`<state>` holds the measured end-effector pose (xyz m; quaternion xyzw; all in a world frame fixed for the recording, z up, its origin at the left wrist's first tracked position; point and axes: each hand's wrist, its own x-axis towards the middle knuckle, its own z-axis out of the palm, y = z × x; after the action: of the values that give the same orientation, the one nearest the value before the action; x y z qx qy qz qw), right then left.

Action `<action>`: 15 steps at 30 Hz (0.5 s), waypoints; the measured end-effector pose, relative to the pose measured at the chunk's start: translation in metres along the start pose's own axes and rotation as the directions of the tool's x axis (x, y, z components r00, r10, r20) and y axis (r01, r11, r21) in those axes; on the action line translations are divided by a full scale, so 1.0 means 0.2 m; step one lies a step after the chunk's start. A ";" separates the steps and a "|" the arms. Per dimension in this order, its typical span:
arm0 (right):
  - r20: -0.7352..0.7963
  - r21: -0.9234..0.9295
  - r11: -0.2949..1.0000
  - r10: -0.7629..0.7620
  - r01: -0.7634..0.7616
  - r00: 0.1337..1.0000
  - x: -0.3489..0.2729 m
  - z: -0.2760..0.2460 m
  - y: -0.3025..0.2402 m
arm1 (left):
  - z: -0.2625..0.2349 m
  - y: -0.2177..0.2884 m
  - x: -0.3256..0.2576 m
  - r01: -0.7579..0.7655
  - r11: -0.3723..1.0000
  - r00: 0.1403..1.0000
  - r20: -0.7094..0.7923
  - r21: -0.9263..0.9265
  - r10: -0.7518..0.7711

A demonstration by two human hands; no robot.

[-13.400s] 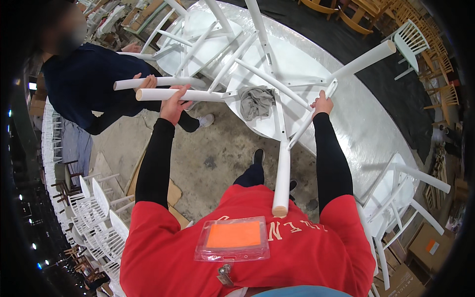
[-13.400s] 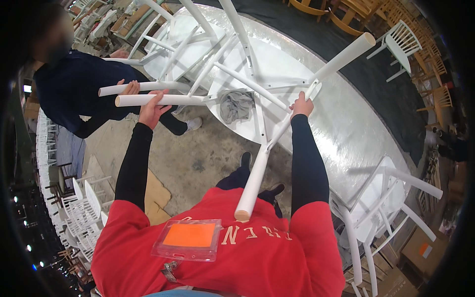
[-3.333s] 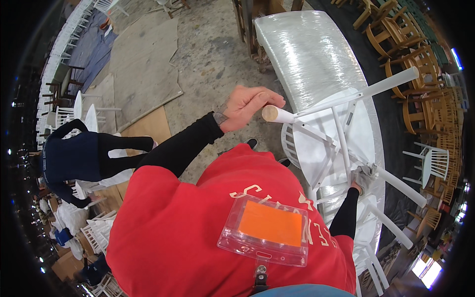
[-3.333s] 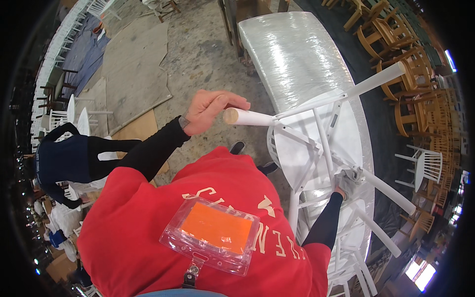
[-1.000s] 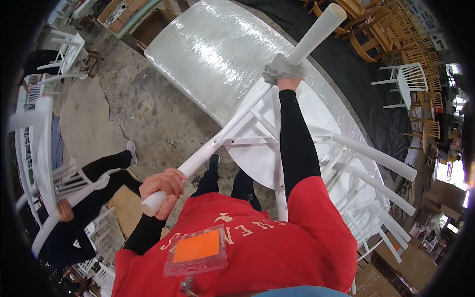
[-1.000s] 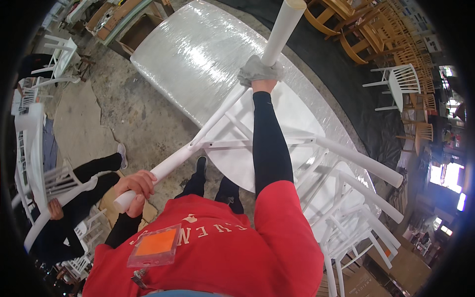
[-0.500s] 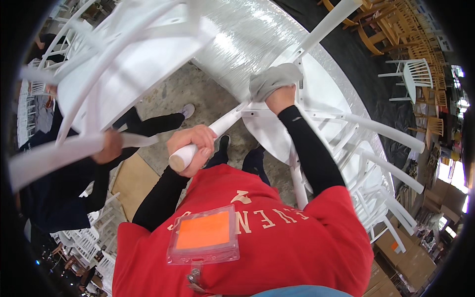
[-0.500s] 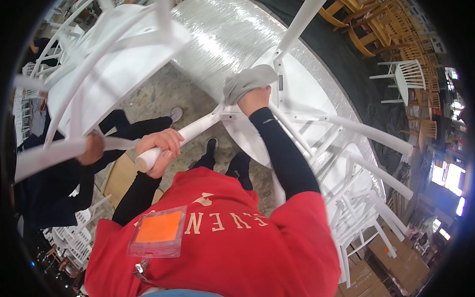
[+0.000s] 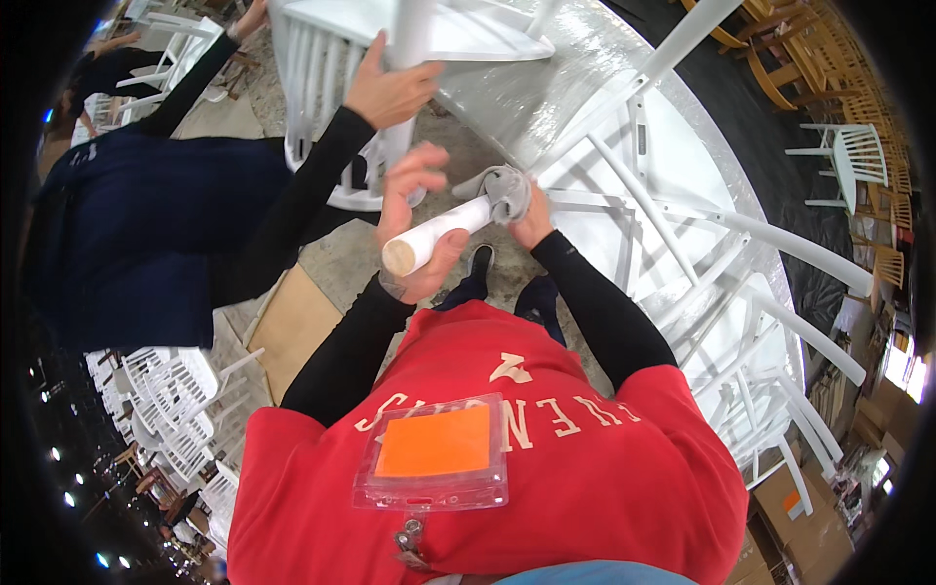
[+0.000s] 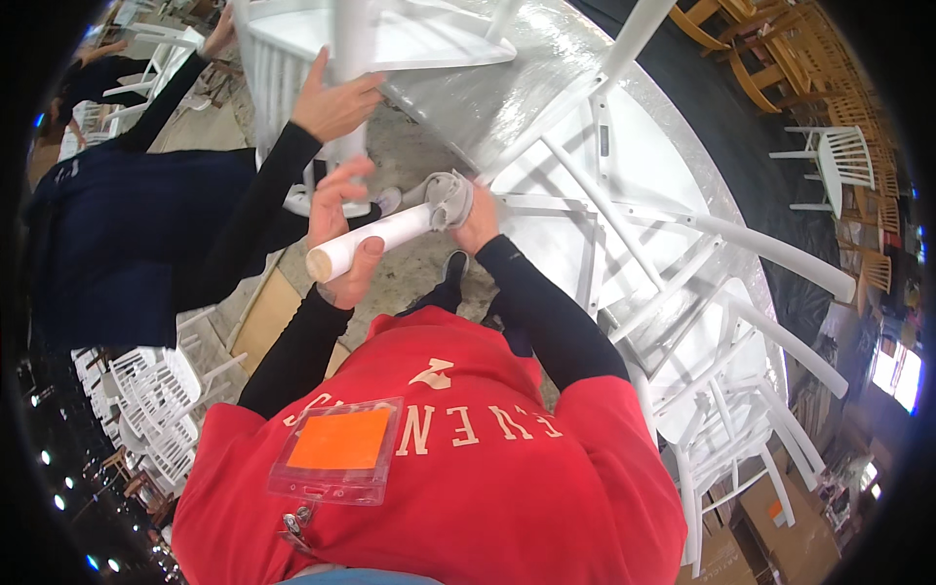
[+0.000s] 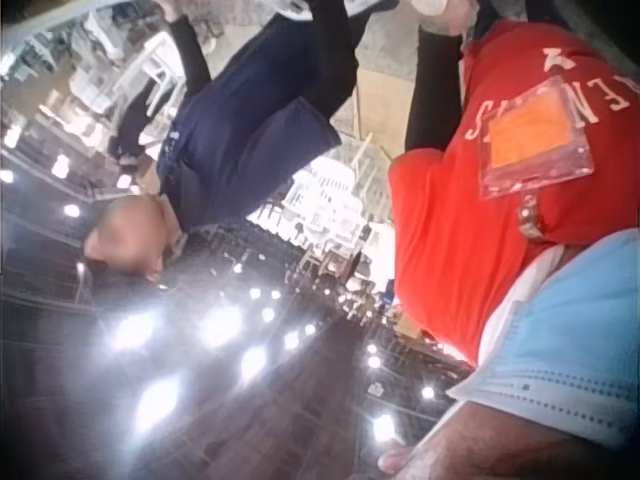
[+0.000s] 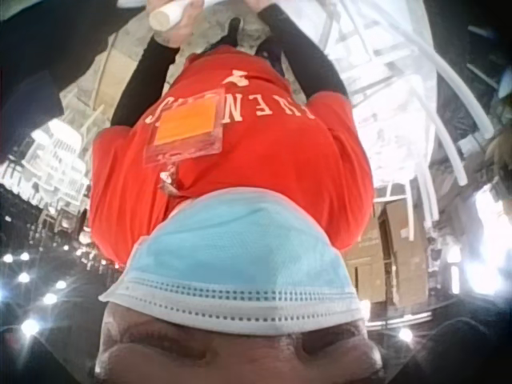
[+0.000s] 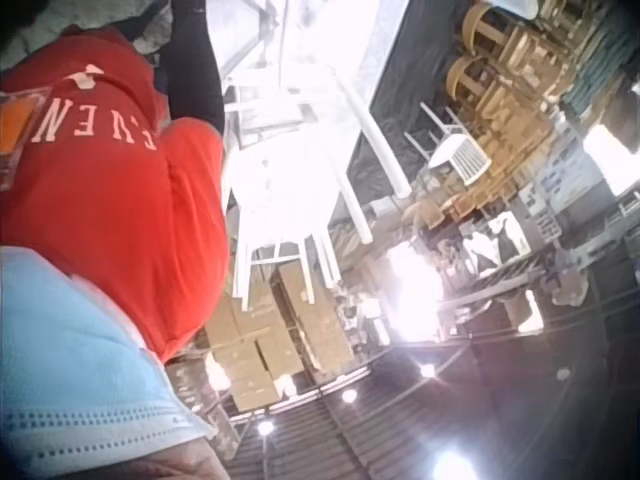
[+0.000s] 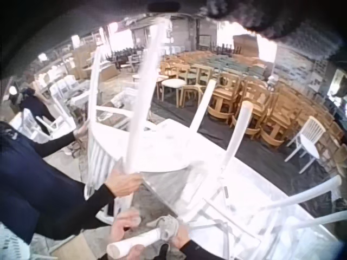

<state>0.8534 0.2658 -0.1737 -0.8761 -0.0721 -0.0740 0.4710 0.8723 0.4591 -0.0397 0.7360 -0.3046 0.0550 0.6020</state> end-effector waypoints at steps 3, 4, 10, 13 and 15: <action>0.014 0.445 0.894 -0.067 0.054 0.998 -0.02 -0.04 -0.38 | -0.03 -0.01 -0.04 0.000 0.940 0.993 -0.114 0.343 0.041; -0.068 0.515 0.842 -0.145 0.159 0.987 0.00 -0.08 -0.53 | -0.06 -0.01 -0.04 0.027 0.932 0.990 -0.139 0.361 0.026; -0.233 0.198 0.950 -0.195 0.243 0.953 -0.06 0.09 -0.30 | -0.10 0.10 -0.02 0.064 0.943 0.998 -0.019 0.326 -0.061; 0.097 0.483 0.871 0.051 -0.091 0.994 -0.06 -0.01 0.03 | -0.09 0.11 0.00 0.097 0.940 0.992 0.039 0.326 -0.116; 0.070 0.031 0.989 -0.149 0.147 0.986 0.01 -0.10 -0.10 | -0.08 0.13 -0.01 0.158 0.920 0.984 0.025 0.357 -0.179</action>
<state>0.8507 0.2610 -0.1460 -0.8643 -0.1548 -0.0761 0.4726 0.8624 0.4725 -0.0131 0.8570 -0.2422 0.0361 0.4534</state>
